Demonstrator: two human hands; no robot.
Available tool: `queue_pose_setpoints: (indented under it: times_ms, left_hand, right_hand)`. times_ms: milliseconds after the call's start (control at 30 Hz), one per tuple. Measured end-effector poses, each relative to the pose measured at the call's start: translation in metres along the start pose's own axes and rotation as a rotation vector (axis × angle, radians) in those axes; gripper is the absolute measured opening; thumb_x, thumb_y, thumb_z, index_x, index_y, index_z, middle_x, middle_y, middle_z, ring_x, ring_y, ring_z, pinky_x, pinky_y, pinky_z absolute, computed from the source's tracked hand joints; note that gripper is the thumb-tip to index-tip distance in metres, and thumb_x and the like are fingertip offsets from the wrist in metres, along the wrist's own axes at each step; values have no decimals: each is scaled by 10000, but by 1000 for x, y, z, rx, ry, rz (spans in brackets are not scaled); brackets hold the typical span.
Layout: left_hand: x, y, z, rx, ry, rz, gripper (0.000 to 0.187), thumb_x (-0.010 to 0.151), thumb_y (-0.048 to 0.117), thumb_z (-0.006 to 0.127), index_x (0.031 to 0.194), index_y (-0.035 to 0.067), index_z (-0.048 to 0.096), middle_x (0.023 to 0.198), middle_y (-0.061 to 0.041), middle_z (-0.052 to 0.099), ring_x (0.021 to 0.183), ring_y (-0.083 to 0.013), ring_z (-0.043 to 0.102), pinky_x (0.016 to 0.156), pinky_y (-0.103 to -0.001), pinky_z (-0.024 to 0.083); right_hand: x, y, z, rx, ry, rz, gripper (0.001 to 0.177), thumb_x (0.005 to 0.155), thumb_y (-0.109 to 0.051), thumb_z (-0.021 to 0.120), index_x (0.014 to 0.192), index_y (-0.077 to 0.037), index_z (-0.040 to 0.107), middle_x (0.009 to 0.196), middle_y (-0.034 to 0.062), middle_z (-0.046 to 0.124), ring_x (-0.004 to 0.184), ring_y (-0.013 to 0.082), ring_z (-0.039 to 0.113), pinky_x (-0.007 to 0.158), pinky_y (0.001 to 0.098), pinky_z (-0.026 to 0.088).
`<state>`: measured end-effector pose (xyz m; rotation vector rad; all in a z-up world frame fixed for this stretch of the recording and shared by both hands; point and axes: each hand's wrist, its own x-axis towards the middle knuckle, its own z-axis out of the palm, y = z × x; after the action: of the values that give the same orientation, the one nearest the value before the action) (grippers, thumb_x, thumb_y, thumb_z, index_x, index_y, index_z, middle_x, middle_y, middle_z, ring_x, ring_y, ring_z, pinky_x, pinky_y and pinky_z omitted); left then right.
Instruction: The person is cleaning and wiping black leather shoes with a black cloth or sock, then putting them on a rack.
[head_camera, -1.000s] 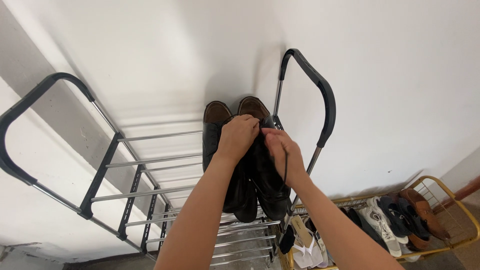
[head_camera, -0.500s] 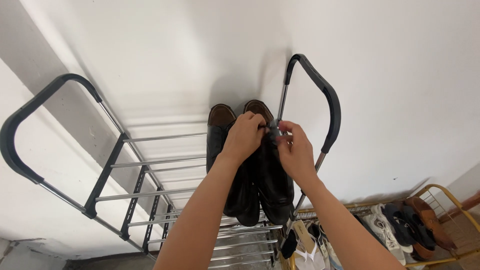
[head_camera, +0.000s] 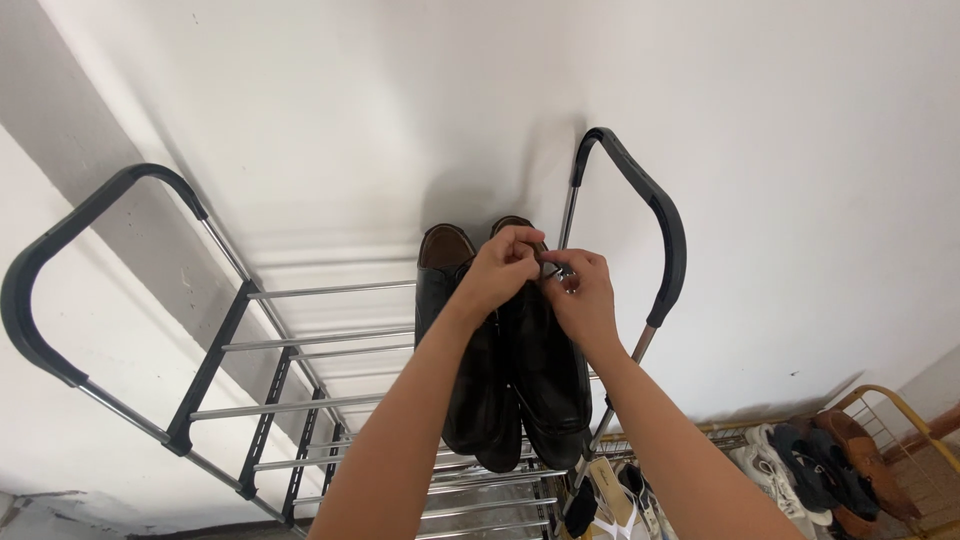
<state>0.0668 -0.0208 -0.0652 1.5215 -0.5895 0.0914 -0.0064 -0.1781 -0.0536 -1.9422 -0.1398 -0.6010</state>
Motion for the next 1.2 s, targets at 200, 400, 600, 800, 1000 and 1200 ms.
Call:
queue_pose_setpoints:
  times_ms: [200,400,600,800,1000,1200]
  left_hand:
    - [-18,48,-6,755,84,291,394,730,2,699,1119,32,646,1044,-145,664,998,-337,662,857,-418,538]
    - [-25,57,-1,783,61,216,192,816,127,745,997,63,741,1005,-143,698,1003,-357,660,869,-446,529]
    - [-15,48,5,427,123,91,207,890,150,665,1083,78,695,948,-93,767,890,-204,771,829,-332,587]
    - [-24,80,5,383,47,-75,261,932,167,718,1156,59,639,840,-84,729,805,-153,692,784,-278,540]
    - [-33,94,-13,214,-422,16,433,771,-81,489,1095,0,764,1011,-50,776,861,-120,648,770,-266,526]
    - [-76,199,-2,205,-810,-249,371,882,-17,513,1165,76,734,1041,-6,757,830,-122,763,711,-255,572]
  right_hand:
    - [8,9,6,37,-67,-152,240,828,-74,752,1068,-84,758,1343,99,559,832,144,650,768,304,564]
    - [4,-22,2,172,75,-104,137,905,-72,738,1038,-64,772,1243,64,678,829,140,671,795,301,556]
    - [-4,-84,-27,596,-73,-420,366,949,57,558,1304,-23,600,1281,68,636,1125,122,670,949,280,596]
    - [2,-51,-26,46,149,-431,271,1051,32,584,1313,-26,621,1183,78,708,993,132,672,740,263,556]
    - [-3,-39,-28,194,-52,106,391,899,-23,596,1286,-71,627,1086,113,721,681,144,628,561,246,479]
    - [-3,-24,-18,-136,-168,-233,337,735,-122,847,1064,-99,778,1228,104,558,714,159,636,665,291,538]
